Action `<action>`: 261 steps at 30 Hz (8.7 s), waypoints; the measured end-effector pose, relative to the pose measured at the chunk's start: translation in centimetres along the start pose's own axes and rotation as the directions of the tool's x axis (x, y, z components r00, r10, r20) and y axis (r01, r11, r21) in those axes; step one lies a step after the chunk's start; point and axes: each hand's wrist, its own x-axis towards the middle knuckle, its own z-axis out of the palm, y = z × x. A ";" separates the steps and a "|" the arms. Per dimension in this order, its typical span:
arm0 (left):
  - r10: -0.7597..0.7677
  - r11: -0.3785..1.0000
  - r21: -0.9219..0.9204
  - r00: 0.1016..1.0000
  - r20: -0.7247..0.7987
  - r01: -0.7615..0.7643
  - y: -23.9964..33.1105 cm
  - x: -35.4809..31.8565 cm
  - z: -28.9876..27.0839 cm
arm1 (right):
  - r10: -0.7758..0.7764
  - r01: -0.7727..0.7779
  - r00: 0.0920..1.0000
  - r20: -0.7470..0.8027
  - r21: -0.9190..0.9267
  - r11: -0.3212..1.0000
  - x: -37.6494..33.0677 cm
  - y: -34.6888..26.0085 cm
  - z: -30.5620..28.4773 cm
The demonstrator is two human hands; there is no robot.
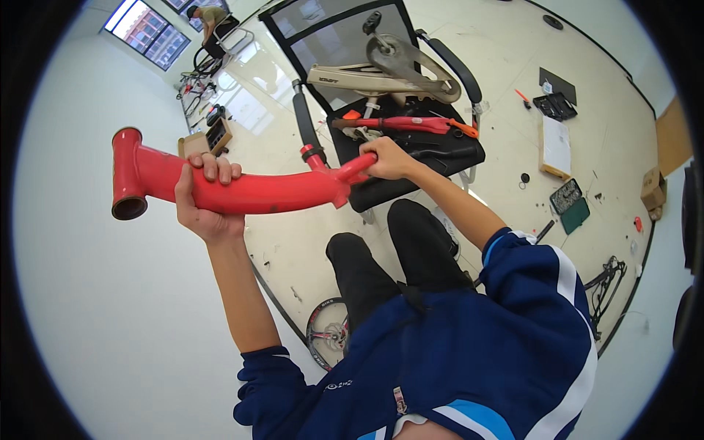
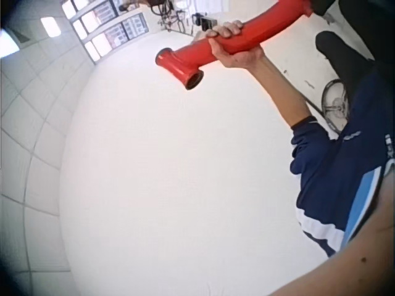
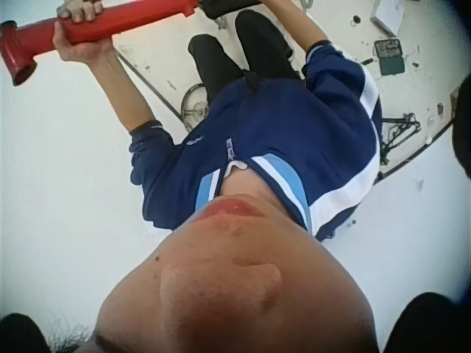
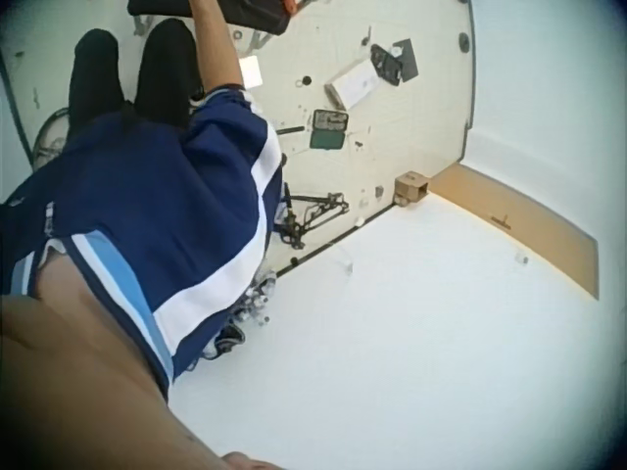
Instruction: The person assembles a red bicycle fork by attaching a black stem and handlebar. They secure the components using bolts and an Allen key, tightening the assembly while holding the parts in place.
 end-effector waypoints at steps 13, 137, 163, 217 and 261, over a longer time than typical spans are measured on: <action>0.238 0.956 0.276 0.804 -0.545 -0.096 -10.2 6.0 4.1 | 0.128 -0.188 0.895 -0.428 -0.102 0.977 -1.4 10.4 -2.7; 0.464 0.729 0.647 0.856 -0.229 -0.222 -17.3 9.8 2.5 | -0.223 0.072 0.975 -0.010 -0.932 0.355 -0.9 -19.4 -17.7; 0.502 0.745 0.552 0.860 -0.096 -0.373 -17.0 7.7 4.0 | -0.349 0.098 0.937 -0.008 -0.953 0.287 0.3 -22.7 -12.8; -0.302 -0.366 0.549 0.654 0.694 -0.752 -4.1 14.8 7.9 | -0.674 0.205 0.735 -0.066 -0.927 0.314 1.7 -17.7 -15.6; -0.267 -0.354 0.638 0.728 0.631 -0.683 -4.1 14.2 8.1 | -0.644 0.323 0.715 -0.270 -0.690 0.648 5.1 -20.5 -12.6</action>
